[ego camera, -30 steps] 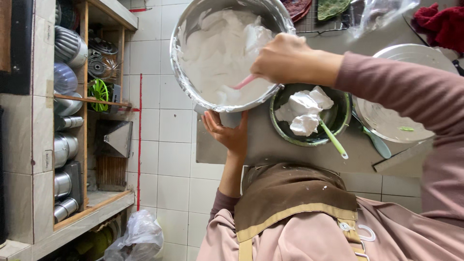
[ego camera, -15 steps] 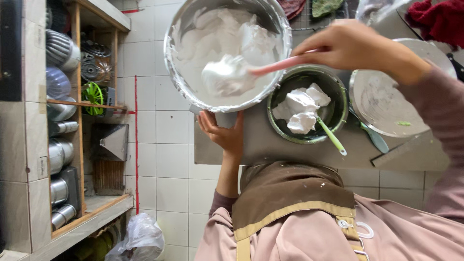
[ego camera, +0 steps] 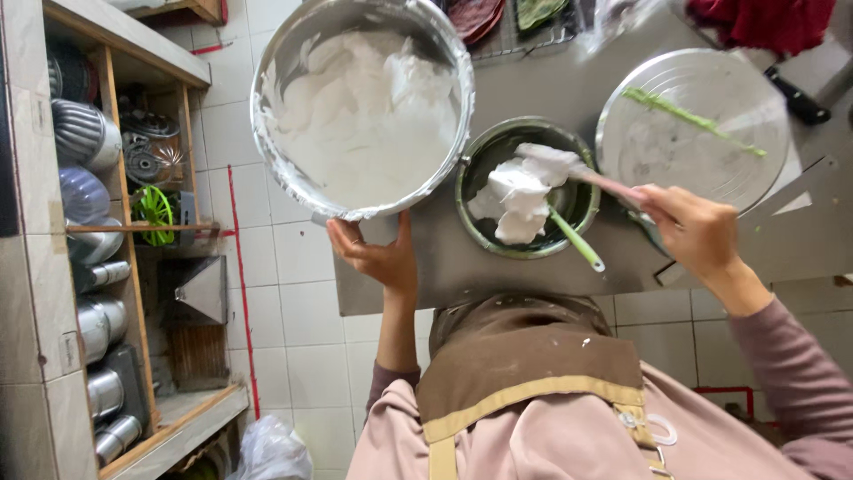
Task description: The person prepares a multi-colored cake by mixing white frosting with dark crumbs, placing a dark cake layer onto a turntable, and applying frosting to the top of the layer using a small spatula.
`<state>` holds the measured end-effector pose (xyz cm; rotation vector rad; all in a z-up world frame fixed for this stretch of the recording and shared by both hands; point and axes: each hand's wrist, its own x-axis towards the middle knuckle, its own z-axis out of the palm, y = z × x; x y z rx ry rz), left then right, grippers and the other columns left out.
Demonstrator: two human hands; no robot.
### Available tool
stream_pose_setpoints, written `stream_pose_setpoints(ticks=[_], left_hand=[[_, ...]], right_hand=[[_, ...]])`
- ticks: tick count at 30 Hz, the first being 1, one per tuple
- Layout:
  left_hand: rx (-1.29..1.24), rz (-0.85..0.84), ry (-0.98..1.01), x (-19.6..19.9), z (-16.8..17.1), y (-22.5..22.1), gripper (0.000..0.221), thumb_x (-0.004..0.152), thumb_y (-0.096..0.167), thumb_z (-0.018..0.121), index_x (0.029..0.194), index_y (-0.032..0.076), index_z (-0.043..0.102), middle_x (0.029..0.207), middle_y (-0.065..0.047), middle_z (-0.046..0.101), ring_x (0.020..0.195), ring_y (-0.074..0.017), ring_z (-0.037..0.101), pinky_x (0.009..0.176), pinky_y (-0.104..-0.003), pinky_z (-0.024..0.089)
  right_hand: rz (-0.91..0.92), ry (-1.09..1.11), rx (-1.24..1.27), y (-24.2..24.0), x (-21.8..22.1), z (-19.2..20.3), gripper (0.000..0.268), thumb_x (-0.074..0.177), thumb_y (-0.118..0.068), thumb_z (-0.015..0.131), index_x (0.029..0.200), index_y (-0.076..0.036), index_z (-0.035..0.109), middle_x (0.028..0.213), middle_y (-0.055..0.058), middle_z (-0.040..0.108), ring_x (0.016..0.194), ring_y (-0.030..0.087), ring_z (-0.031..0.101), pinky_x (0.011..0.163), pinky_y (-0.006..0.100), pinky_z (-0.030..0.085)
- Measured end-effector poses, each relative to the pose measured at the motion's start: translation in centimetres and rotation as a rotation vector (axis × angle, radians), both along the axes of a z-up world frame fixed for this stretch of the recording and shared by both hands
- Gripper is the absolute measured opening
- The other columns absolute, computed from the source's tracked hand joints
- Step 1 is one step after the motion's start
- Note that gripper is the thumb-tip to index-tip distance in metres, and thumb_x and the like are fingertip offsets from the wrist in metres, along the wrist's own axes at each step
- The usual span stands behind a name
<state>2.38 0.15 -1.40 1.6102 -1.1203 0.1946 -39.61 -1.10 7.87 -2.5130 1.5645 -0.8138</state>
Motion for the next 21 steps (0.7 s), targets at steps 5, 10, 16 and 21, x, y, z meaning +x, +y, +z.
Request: stream_pose_setpoints(ticks=[5,10,16,21], left_hand=[[0.009,-0.013,-0.012,0.1,-0.3,0.1,0.112,0.084,0.020,0.094,0.157,-0.001,0.012,0.157,-0.031,0.023,0.145,-0.0505,0.045,0.116,-0.053,0.046],[-0.035,-0.064,0.072,-0.1,0.2,0.0,0.111,0.086,0.015,0.092,0.160,-0.001,0.012,0.160,-0.028,0.032,0.149,-0.0489,0.044,0.119,-0.054,0.045],[-0.070,-0.028,-0.002,-0.3,0.7,-0.1,0.109,0.086,0.014,0.091,0.159,-0.001,0.012,0.160,-0.032,0.025,0.149,-0.0503,0.041,0.120,-0.055,0.042],[-0.009,-0.032,0.099,-1.0,-0.3,0.2,0.108,0.090,0.013,0.087,0.160,-0.001,0.006,0.163,-0.029,0.021,0.153,-0.0486,0.037,0.129,-0.058,0.034]], right_hand=[[0.008,-0.010,0.039,-1.5,0.9,2.5,0.022,0.097,-0.018,0.079,0.118,-0.011,0.080,0.078,0.006,0.068,0.056,0.018,0.057,0.051,0.031,0.044],[0.186,-0.136,-0.191,-6.8,9.6,6.2,0.021,0.099,-0.029,0.083,0.107,-0.011,0.075,0.091,0.005,0.073,0.067,0.017,0.063,0.063,0.031,0.045],[0.274,0.327,-0.482,-12.5,19.7,9.4,0.017,0.102,-0.039,0.078,0.104,-0.022,0.073,0.094,-0.004,0.069,0.092,0.014,0.063,0.103,0.041,0.040],[0.386,0.109,-0.605,-12.7,18.5,8.6,0.035,0.100,-0.035,0.074,0.131,-0.019,0.070,0.134,0.001,0.063,0.126,0.018,0.058,0.118,0.047,0.034]])
